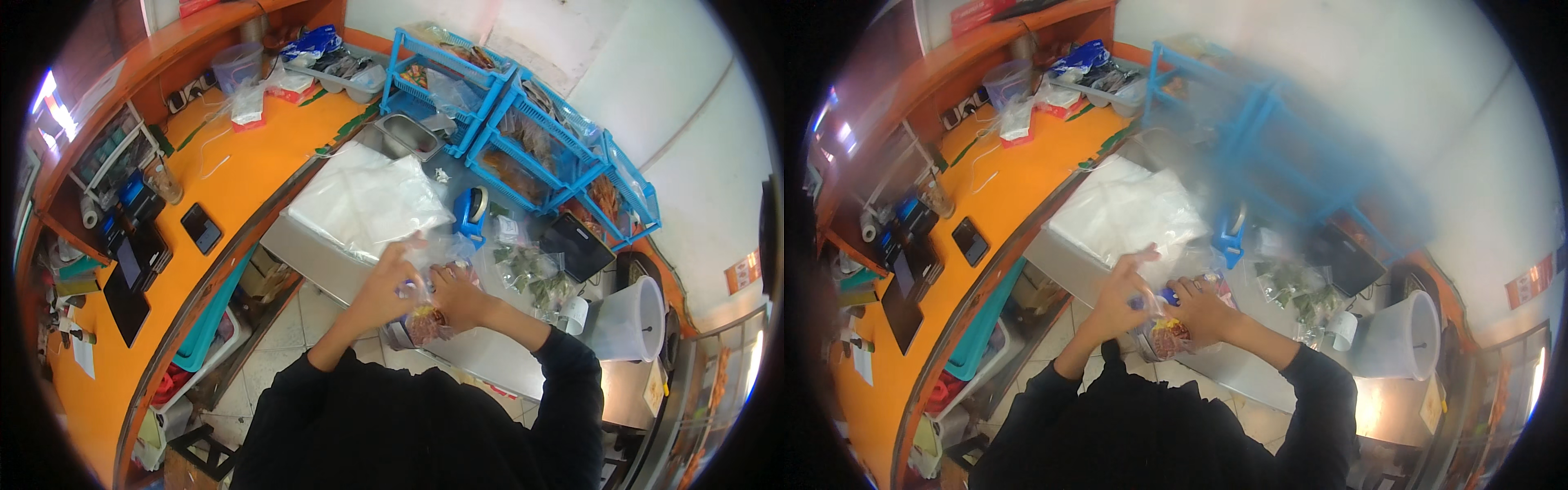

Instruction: The person scoops cooked rice from a large pot into small plastic containers, then places the containers into blue cardboard boxes. They seal the boxes and place them into a clear plastic bag. The person also writes on a paper slip and handles various packaged items on the counter.

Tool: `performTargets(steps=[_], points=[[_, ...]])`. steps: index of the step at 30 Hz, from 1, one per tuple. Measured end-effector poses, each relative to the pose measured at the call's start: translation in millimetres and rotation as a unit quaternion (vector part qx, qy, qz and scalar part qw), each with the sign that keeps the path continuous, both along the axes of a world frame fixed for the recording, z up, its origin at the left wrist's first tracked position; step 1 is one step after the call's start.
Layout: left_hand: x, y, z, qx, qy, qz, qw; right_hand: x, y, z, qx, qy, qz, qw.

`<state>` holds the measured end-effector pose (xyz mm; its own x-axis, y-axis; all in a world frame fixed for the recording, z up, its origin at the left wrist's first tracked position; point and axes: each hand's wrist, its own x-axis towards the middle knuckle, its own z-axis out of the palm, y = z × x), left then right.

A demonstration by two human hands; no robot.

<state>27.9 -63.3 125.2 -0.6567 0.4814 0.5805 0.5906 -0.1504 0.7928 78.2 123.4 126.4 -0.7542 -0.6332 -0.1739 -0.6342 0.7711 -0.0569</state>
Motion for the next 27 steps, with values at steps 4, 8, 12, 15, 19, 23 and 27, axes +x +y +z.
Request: performTargets(steps=[4, 8, 12, 15, 19, 23, 27], points=[[4.1, 9.2, 7.6, 0.051, 0.02, -0.023, 0.998, 4.2, 6.4, -44.3, 0.072, 0.147, 0.082, 0.983], [8.7, 17.7, -6.7, 0.086, -0.002, -0.054, 0.995, 11.5, 3.4, -55.6, -0.006, 0.053, 0.042, 0.998], [15.1, 33.0, -15.6, 0.093, 0.026, -0.043, 0.994, 23.4, -9.4, -51.3, 0.063, -0.003, -0.005, 0.998], [3.9, 26.0, -19.1, 0.108, -0.012, -0.026, 0.994, 27.4, 2.9, -41.4, 0.067, 0.015, -0.066, 0.995], [-1.2, 20.0, -7.6, 0.137, -0.132, -0.041, 0.981, 29.4, 64.4, 8.2, 0.101, -0.129, -0.202, 0.966], [-7.4, 21.5, -1.0, 0.007, -0.119, -0.104, 0.987, 48.0, 89.6, 64.7, 0.154, -0.288, -0.242, 0.914], [2.5, 54.7, -9.8, -0.329, -0.12, -0.231, 0.908, 74.5, 110.3, 62.8, 0.055, -0.362, -0.146, 0.919]])
